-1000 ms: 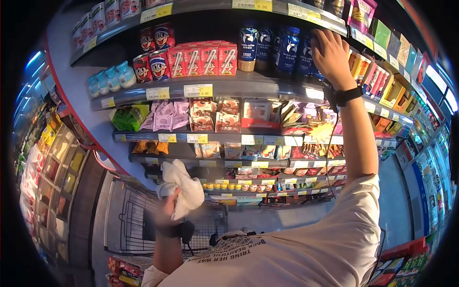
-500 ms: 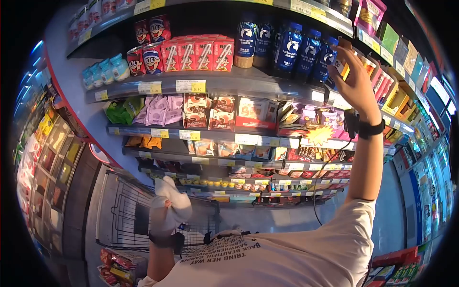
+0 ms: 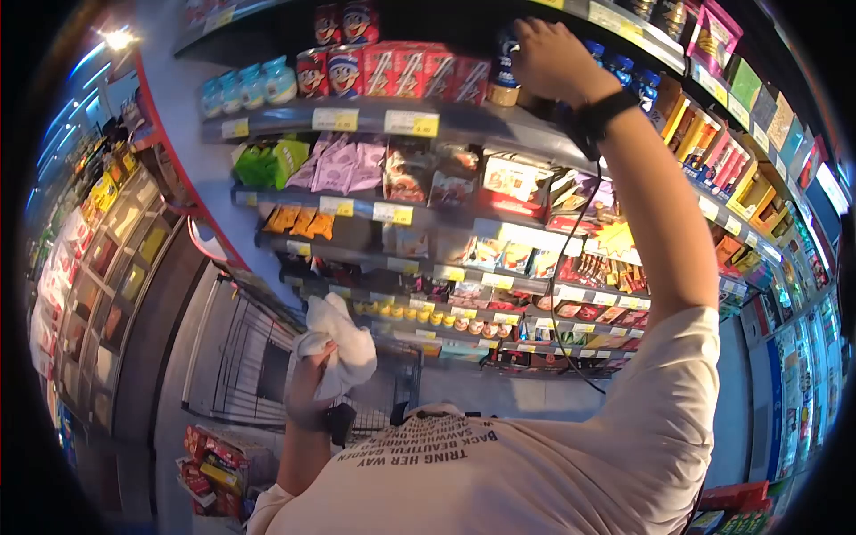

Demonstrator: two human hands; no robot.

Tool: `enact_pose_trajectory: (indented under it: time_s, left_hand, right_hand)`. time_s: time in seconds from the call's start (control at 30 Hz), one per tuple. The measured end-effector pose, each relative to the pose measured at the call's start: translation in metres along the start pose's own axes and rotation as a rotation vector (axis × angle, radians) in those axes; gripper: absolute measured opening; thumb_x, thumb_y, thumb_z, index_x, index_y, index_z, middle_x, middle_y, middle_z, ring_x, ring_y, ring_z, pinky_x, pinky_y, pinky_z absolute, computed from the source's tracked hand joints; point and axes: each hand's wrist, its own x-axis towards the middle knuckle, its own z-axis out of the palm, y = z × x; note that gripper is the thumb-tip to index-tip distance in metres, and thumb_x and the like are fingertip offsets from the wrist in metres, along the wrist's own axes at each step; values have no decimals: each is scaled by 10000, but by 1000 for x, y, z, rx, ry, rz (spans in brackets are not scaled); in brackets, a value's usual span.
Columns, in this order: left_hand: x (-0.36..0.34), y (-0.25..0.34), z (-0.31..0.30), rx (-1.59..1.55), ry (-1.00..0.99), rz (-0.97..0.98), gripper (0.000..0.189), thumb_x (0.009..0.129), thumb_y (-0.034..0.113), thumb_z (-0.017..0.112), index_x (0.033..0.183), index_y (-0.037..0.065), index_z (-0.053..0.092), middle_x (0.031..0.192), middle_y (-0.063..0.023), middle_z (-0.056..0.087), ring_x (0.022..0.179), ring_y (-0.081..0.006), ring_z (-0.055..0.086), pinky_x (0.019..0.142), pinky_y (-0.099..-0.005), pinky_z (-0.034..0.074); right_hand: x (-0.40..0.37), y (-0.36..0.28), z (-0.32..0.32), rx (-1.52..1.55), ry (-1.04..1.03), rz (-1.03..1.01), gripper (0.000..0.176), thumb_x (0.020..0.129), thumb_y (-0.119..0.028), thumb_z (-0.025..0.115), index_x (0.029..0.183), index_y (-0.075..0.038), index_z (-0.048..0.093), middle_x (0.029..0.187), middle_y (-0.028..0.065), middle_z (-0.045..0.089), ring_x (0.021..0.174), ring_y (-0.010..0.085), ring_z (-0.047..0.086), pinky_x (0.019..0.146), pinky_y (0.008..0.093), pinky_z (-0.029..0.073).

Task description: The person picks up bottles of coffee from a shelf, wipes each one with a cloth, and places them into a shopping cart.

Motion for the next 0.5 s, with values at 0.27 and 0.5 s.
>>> enact_pose_trajectory:
  time_s: [0.27, 0.5]
  left_hand:
    - [-36, 21, 12, 52, -217, -24, 397, 892, 81, 660, 1268, -22, 584, 1157, -103, 679, 1042, -193, 677, 886, -323, 556]
    - [-34, 17, 5, 12, -261, -88, 400, 916, 66, 650, 1303, -2, 574, 1180, -91, 667, 1057, -178, 666, 893, -324, 553]
  right_hand:
    - [44, -36, -44, -27, -517, 273, 558, 1066, -376, 254, 1376, -35, 568, 1444, 197, 548, 1333, 337, 532, 1108, 466, 381]
    - [75, 23, 38, 101, -349, 280, 525, 1013, -435, 439, 1440, -133, 480, 1351, 219, 599, 1262, 385, 572, 1081, 452, 428]
